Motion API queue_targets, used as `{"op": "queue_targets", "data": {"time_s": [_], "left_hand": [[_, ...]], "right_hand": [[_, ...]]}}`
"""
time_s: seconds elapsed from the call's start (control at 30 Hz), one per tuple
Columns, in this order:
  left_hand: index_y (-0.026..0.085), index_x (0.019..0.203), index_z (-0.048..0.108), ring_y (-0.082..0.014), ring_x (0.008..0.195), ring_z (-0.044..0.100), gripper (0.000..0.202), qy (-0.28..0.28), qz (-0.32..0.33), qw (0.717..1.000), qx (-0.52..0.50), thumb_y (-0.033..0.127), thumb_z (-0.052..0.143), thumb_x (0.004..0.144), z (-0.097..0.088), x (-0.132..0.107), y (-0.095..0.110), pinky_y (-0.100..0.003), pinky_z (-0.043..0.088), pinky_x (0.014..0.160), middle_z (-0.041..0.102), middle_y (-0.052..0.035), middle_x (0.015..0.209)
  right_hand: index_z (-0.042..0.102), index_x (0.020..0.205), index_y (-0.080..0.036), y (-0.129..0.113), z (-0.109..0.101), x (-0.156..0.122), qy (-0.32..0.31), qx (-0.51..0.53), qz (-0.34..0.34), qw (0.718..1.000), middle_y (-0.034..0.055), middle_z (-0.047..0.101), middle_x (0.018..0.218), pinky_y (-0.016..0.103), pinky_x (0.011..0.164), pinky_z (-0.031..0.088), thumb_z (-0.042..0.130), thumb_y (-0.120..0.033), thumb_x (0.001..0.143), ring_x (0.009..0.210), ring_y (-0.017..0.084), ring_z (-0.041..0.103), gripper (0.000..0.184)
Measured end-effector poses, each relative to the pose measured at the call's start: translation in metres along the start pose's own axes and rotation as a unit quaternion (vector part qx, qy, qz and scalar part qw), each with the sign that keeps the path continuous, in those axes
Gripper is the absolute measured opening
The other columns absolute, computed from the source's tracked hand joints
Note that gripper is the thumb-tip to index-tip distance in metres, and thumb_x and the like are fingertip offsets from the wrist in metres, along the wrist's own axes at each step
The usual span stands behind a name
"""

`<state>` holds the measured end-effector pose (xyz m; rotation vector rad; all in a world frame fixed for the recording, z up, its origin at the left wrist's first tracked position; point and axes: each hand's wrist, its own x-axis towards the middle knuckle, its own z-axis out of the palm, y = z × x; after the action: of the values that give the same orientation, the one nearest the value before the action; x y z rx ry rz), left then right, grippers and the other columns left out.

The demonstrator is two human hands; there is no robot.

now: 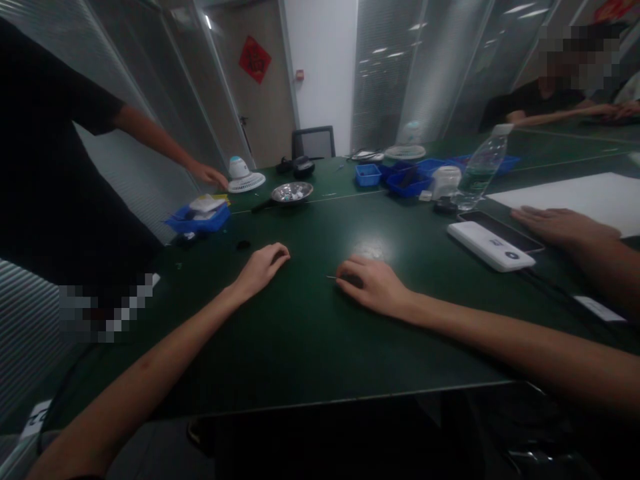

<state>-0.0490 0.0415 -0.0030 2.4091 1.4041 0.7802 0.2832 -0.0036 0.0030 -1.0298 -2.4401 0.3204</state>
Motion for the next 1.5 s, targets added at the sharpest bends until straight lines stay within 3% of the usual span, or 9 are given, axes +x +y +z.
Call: {"op": "queue_targets", "data": {"time_s": [0.2,0.3,0.4,0.53,0.7,0.93,1.17,1.33,1.5], "left_hand": [[0.016,0.1,0.076,-0.0237,0.091,0.073,0.024,0.177,-0.171,0.968,-0.049,0.036,0.075,0.086,-0.039,0.003,-0.055,-0.034,0.057,0.086,0.078,-0.0083,0.102],[0.013,0.11,0.076,-0.0236,0.092,0.075,0.034,0.205,-0.211,0.95,-0.108,0.032,0.076,0.082,-0.055,-0.001,-0.085,-0.034,0.059,0.088,0.078,-0.0116,0.108],[0.012,0.11,0.077,-0.0239,0.089,0.075,0.035,0.213,-0.229,0.945,-0.093,0.033,0.076,0.082,-0.062,-0.007,-0.1,-0.035,0.059,0.086,0.079,-0.0122,0.103],[0.016,0.107,0.08,-0.0246,0.086,0.074,0.034,0.226,-0.24,0.944,-0.022,0.038,0.076,0.082,-0.064,-0.011,-0.106,-0.035,0.059,0.082,0.08,-0.0098,0.098],[0.012,0.108,0.079,-0.0231,0.083,0.074,0.036,0.23,-0.242,0.941,-0.062,0.036,0.075,0.083,-0.059,-0.01,-0.111,-0.034,0.059,0.079,0.079,-0.0113,0.097],[0.02,0.103,0.082,-0.0281,0.106,0.07,0.031,0.201,-0.212,0.956,-0.006,0.041,0.077,0.081,-0.05,-0.006,-0.12,-0.038,0.052,0.098,0.078,-0.0094,0.114],[0.018,0.103,0.083,-0.0311,0.107,0.071,0.04,0.176,-0.253,0.948,-0.077,0.048,0.079,0.077,-0.048,-0.003,-0.133,-0.039,0.05,0.099,0.08,-0.0103,0.107],[0.018,0.104,0.083,-0.0317,0.109,0.071,0.049,0.169,-0.279,0.937,-0.127,0.05,0.086,0.067,-0.05,-0.003,-0.132,-0.04,0.051,0.099,0.08,-0.0113,0.108],[0.018,0.105,0.083,-0.0318,0.112,0.07,0.049,0.157,-0.268,0.941,-0.132,0.051,0.086,0.068,-0.054,-0.005,-0.129,-0.04,0.048,0.103,0.079,-0.0111,0.112]], "right_hand": [[0.068,0.111,-0.021,0.003,0.002,0.0,-0.002,-0.002,0.0,1.0,0.0047,0.065,0.103,0.028,0.064,0.04,0.061,-0.034,0.101,0.075,0.015,0.059,0.018],[0.068,0.111,-0.021,0.004,0.003,0.0,-0.002,0.0,-0.003,1.0,0.0045,0.065,0.102,0.028,0.064,0.04,0.061,-0.034,0.101,0.073,0.015,0.059,0.018],[0.068,0.111,-0.022,0.003,0.003,0.0,-0.003,0.0,-0.001,1.0,0.0045,0.065,0.102,0.029,0.063,0.04,0.061,-0.035,0.101,0.074,0.015,0.059,0.018],[0.068,0.111,-0.021,0.002,0.001,0.0,-0.007,0.001,0.0,1.0,0.0051,0.065,0.103,0.029,0.063,0.042,0.061,-0.035,0.101,0.074,0.015,0.06,0.018],[0.068,0.112,-0.021,0.003,0.001,0.0,-0.011,0.005,-0.009,1.0,0.0057,0.065,0.105,0.029,0.064,0.043,0.06,-0.036,0.102,0.074,0.015,0.06,0.02],[0.069,0.111,-0.021,0.002,0.001,0.001,-0.008,0.003,-0.005,1.0,0.0054,0.065,0.103,0.029,0.064,0.042,0.061,-0.035,0.101,0.075,0.016,0.059,0.019],[0.069,0.11,-0.02,0.002,0.001,0.0,-0.007,0.008,-0.003,1.0,0.006,0.065,0.103,0.029,0.065,0.041,0.062,-0.034,0.101,0.075,0.016,0.059,0.018],[0.069,0.11,-0.02,0.002,0.002,0.0,-0.005,0.0,-0.006,1.0,0.0055,0.065,0.103,0.029,0.066,0.041,0.062,-0.033,0.101,0.077,0.016,0.06,0.018],[0.068,0.11,-0.02,0.003,0.002,0.0,-0.005,0.001,-0.01,1.0,0.0059,0.065,0.103,0.029,0.066,0.042,0.061,-0.034,0.101,0.077,0.016,0.06,0.018]]}}
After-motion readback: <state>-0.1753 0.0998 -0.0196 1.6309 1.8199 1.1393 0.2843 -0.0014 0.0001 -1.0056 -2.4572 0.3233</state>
